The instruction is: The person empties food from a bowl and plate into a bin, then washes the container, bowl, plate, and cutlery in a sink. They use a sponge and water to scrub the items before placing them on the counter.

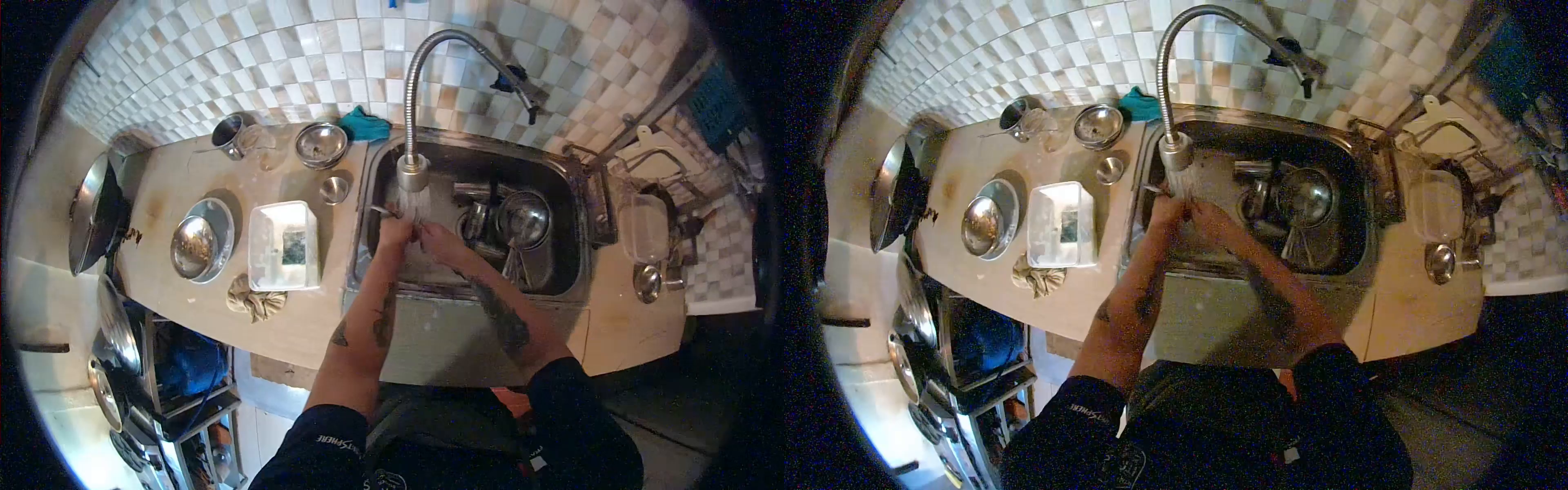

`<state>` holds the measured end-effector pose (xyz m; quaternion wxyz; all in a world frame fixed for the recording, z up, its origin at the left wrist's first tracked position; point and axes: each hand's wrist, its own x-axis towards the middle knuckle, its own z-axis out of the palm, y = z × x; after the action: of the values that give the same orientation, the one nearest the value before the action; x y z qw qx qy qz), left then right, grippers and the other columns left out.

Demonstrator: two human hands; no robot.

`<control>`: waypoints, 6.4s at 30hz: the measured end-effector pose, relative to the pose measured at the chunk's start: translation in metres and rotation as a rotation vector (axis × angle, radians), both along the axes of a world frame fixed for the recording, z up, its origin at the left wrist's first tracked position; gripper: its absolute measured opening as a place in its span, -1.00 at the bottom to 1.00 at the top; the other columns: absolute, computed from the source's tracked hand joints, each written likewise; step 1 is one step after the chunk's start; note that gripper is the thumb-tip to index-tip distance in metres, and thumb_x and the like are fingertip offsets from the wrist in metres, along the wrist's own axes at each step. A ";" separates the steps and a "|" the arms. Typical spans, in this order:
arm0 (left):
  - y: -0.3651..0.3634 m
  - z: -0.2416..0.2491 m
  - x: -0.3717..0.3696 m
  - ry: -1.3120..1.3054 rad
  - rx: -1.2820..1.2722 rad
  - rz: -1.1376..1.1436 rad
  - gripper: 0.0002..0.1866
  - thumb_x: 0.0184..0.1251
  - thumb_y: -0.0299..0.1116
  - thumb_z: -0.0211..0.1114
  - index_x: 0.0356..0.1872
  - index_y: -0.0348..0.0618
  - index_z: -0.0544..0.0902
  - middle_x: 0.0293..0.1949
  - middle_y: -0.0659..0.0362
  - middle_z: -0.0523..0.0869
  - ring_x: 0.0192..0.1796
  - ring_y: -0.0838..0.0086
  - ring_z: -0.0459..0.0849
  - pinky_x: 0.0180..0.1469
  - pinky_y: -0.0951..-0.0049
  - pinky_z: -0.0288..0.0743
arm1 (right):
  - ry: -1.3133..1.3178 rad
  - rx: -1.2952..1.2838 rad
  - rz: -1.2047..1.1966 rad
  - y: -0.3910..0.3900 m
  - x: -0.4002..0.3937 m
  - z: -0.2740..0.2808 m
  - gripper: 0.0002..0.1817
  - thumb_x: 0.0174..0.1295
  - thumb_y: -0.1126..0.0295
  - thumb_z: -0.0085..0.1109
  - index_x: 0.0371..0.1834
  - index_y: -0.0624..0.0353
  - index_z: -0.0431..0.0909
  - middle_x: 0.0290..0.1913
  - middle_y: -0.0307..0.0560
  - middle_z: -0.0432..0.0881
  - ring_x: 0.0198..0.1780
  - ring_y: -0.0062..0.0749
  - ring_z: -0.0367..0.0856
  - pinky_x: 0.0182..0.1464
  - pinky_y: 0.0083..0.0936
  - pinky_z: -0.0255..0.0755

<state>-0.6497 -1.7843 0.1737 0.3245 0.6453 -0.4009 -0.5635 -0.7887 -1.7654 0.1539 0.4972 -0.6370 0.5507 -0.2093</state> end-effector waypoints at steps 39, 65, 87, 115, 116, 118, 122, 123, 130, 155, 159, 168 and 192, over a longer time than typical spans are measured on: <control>0.013 0.228 0.165 -0.521 -0.399 -0.547 -0.55 0.04 -0.28 0.44 -0.09 -0.27 0.49 -0.16 -0.03 0.66 -0.10 0.20 0.66 -0.06 0.32 0.53 | -0.563 0.168 -0.654 -0.012 -0.083 0.103 -0.38 0.32 -0.25 -0.07 -0.33 0.16 0.58 -0.51 -0.23 0.61 -0.68 -0.62 0.34 -0.67 -0.60 0.13; 0.063 0.052 -0.010 0.836 -0.168 0.186 -0.54 0.33 0.01 0.26 0.02 -0.14 0.48 -0.12 0.17 0.61 -0.08 0.41 0.63 -0.07 0.35 0.55 | -0.509 0.468 -0.196 0.083 -0.041 0.104 -0.71 0.37 0.10 0.06 -0.26 0.10 0.45 -0.57 -0.27 0.46 -0.65 -0.58 0.37 -0.64 -0.57 0.24; 0.041 0.047 0.027 0.310 -0.717 0.464 -0.72 0.29 -0.46 0.26 -0.01 -0.20 0.47 -0.24 0.07 0.60 -0.38 0.39 0.64 -0.48 0.45 0.58 | -0.196 0.214 -0.368 0.124 -0.083 0.041 -0.51 0.33 -0.05 0.09 -0.10 0.23 0.59 -0.24 -0.08 0.64 -0.28 -0.40 0.58 -0.21 -0.36 0.46; 0.028 0.096 0.051 -0.378 -0.700 -0.077 -0.68 0.18 -0.32 0.37 -0.14 -0.20 0.47 -0.27 -0.05 0.64 -0.26 0.05 0.67 -0.14 0.12 0.51 | -0.091 0.108 -0.327 0.103 -0.040 0.070 -0.48 0.32 -0.08 0.10 0.03 0.19 0.51 -0.35 -0.07 0.67 -0.27 -0.32 0.65 -0.14 -0.29 0.51; 0.023 0.093 0.054 -0.394 -0.704 -0.251 -0.69 0.17 -0.33 0.35 -0.12 -0.18 0.48 -0.25 -0.05 0.65 -0.22 0.03 0.67 -0.13 0.11 0.51 | 0.008 0.205 -0.307 0.106 -0.038 0.066 -0.46 0.31 -0.10 0.09 0.04 0.19 0.51 -0.32 -0.04 0.70 -0.20 -0.31 0.67 -0.09 -0.30 0.51; 0.008 0.088 0.058 -0.428 -0.721 -0.584 -0.69 0.15 -0.35 0.31 -0.08 -0.14 0.50 -0.20 -0.07 0.67 -0.15 -0.02 0.67 -0.11 0.09 0.51 | -0.178 -0.016 -0.386 0.118 -0.014 0.090 -0.54 0.36 -0.04 0.05 0.00 0.10 0.63 -0.43 -0.20 0.59 -0.32 -0.49 0.53 -0.21 -0.39 0.42; -0.012 0.054 0.053 -0.507 -0.739 -0.674 -0.64 0.11 -0.39 0.24 -0.01 -0.09 0.54 -0.16 -0.08 0.67 -0.09 -0.07 0.64 -0.07 0.06 0.51 | 0.025 0.059 -0.491 0.119 0.007 0.101 -0.57 0.38 -0.01 0.04 -0.04 0.09 0.69 -0.52 -0.26 0.52 -0.39 -0.56 0.44 -0.28 -0.43 0.35; -0.024 0.019 0.057 -0.380 -0.638 -0.705 -0.64 0.11 -0.41 0.22 0.00 -0.07 0.54 -0.16 -0.09 0.66 -0.10 -0.07 0.64 -0.07 0.06 0.51 | -0.011 0.069 -0.504 0.121 0.010 0.105 -0.57 0.38 -0.01 0.04 -0.05 0.09 0.69 -0.52 -0.27 0.52 -0.40 -0.56 0.43 -0.29 -0.43 0.34; -0.026 0.086 0.062 -0.838 -0.798 -1.093 -0.64 0.19 -0.40 0.19 0.05 -0.03 0.53 -0.06 -0.08 0.67 -0.05 -0.01 0.67 -0.01 0.08 0.53 | -0.182 0.057 -0.639 0.139 0.030 0.079 -0.57 0.36 -0.03 0.05 -0.10 0.09 0.70 -0.54 -0.37 0.46 -0.44 -0.60 0.35 -0.37 -0.49 0.28; 0.006 0.073 0.039 -0.047 -0.785 -0.562 -0.65 0.47 -0.18 0.04 -0.07 -0.30 0.57 -0.19 -0.02 0.68 -0.14 0.18 0.61 -0.02 0.24 0.46 | -0.468 0.241 -0.625 0.161 0.023 0.146 -0.56 0.40 -0.05 -0.02 -0.09 0.05 0.69 -0.64 -0.49 0.16 -0.58 -0.71 0.09 -0.51 -0.60 0.00; 0.011 0.047 0.031 -0.124 -0.633 -0.551 -0.70 0.45 -0.21 0.12 -0.14 -0.31 0.54 -0.23 -0.01 0.66 -0.14 0.26 0.60 -0.05 0.24 0.44 | -0.592 0.240 -0.613 0.156 0.008 0.131 -0.58 0.40 -0.02 0.00 -0.08 0.06 0.69 -0.65 -0.48 0.14 -0.59 -0.70 0.07 -0.52 -0.59 -0.01; 0.019 0.097 -0.015 -0.045 -0.265 -0.492 -0.57 0.35 -0.22 0.22 0.16 -0.22 0.50 -0.06 -0.02 0.65 -0.04 0.25 0.63 0.03 0.22 0.48 | -0.848 0.292 -0.513 0.149 -0.048 0.091 -0.67 0.37 0.11 0.06 -0.12 0.14 0.65 -0.65 -0.45 0.19 -0.61 -0.72 0.11 -0.56 -0.61 0.02; 0.065 0.033 -0.078 0.233 -0.334 -0.141 -0.72 0.35 -0.21 0.28 -0.18 -0.24 0.54 -0.37 0.25 0.62 -0.35 0.56 0.55 -0.31 0.46 0.46 | -0.598 0.275 -0.549 0.132 -0.061 0.103 -0.70 0.23 0.14 0.30 -0.26 0.18 0.61 -0.53 -0.18 0.61 -0.63 -0.56 0.47 -0.58 -0.58 0.33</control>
<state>-0.7273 -1.7190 0.2067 0.4310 0.4834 -0.4926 -0.5813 -0.8495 -1.6329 0.2574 0.6412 -0.3060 0.5542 -0.4337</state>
